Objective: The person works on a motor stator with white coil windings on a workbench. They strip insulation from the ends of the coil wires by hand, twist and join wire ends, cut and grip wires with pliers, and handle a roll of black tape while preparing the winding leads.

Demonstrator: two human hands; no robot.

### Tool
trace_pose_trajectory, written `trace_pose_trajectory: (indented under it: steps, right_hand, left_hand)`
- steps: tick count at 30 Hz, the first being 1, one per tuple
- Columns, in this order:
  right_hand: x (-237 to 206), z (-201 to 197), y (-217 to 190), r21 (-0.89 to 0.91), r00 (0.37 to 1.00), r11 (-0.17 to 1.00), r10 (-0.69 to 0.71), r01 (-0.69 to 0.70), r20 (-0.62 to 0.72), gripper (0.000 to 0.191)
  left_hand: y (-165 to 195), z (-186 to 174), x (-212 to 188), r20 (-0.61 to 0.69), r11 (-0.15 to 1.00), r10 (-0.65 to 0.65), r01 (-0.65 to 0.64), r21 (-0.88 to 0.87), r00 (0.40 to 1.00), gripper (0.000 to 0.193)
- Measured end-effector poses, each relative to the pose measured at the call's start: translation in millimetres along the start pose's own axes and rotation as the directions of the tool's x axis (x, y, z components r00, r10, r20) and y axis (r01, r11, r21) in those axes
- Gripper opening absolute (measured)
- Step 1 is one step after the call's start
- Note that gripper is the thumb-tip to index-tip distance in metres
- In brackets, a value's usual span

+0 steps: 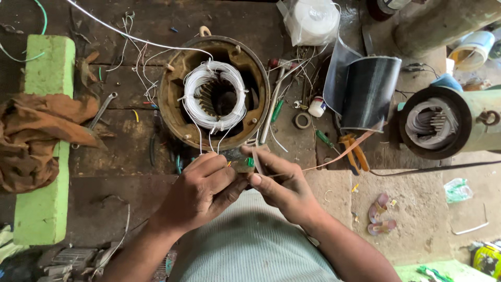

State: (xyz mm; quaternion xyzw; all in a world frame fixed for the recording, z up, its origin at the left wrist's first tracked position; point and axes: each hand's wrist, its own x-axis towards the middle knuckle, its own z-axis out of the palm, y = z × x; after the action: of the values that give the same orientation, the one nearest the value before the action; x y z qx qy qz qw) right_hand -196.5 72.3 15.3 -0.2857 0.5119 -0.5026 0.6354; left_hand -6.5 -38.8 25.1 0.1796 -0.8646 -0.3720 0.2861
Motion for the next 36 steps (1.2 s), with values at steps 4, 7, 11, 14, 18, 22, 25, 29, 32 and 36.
trace_pose_trajectory:
  steps: [4,7,11,14,18,22,25,29,32,36]
  right_hand:
    - [-10.6,-26.2,1.3,-0.022,0.988,0.997,0.082,-0.080,0.131,0.060]
    - [-21.7,-62.8,0.3,-0.180,0.993,0.983,0.000,0.022,0.122,0.062]
    - [-37.9,-116.5,-5.7,0.043,0.975,0.977,-0.212,0.210,0.058,0.063]
    - [-47.8,-142.1,-9.2,0.211,0.975,0.953,-0.222,0.215,0.008,0.060]
    - [-48.3,-160.6,-24.0,0.330,0.936,0.876,-0.332,0.351,-0.115,0.055]
    - [-35.1,-159.9,-32.7,0.015,0.979,0.979,-0.202,0.202,-0.040,0.071]
    - [-23.5,-143.2,-16.9,-0.209,0.996,0.974,0.085,-0.082,0.004,0.073]
    - [-10.3,-130.6,6.6,-0.461,0.993,0.882,0.120,-0.096,0.021,0.060]
    - [9.0,-144.3,12.2,-0.664,0.987,0.745,-0.046,-0.069,-0.154,0.053]
    - [37.3,-175.0,23.4,-0.984,0.861,0.177,-0.500,0.000,-0.090,0.057]
  left_hand:
    - [3.2,7.4,1.4,0.019,0.993,0.085,-0.087,0.086,0.996,0.018]
    - [3.7,13.1,3.8,0.044,0.975,0.138,-0.144,0.168,0.989,0.028]
    - [6.9,18.7,6.7,-0.042,0.978,0.115,-0.106,0.180,0.992,0.028]
    - [9.7,22.9,11.7,-0.047,0.980,0.100,-0.090,0.180,0.994,0.026]
    - [11.5,22.3,20.4,-0.058,0.985,0.070,-0.060,0.160,0.996,0.027]
    - [16.6,19.3,27.2,-0.090,0.989,0.080,-0.067,0.133,0.993,0.023]
    - [22.6,23.0,34.8,-0.074,0.971,0.099,-0.080,0.223,0.992,0.025]
    - [32.9,23.5,35.1,-0.124,0.948,0.088,-0.045,0.316,0.988,0.019]
    - [36.1,3.0,13.8,-0.316,0.908,0.037,0.101,0.408,0.948,0.013]
    - [14.7,-49.5,-33.0,-0.820,0.972,-0.215,0.200,-0.126,0.531,0.020]
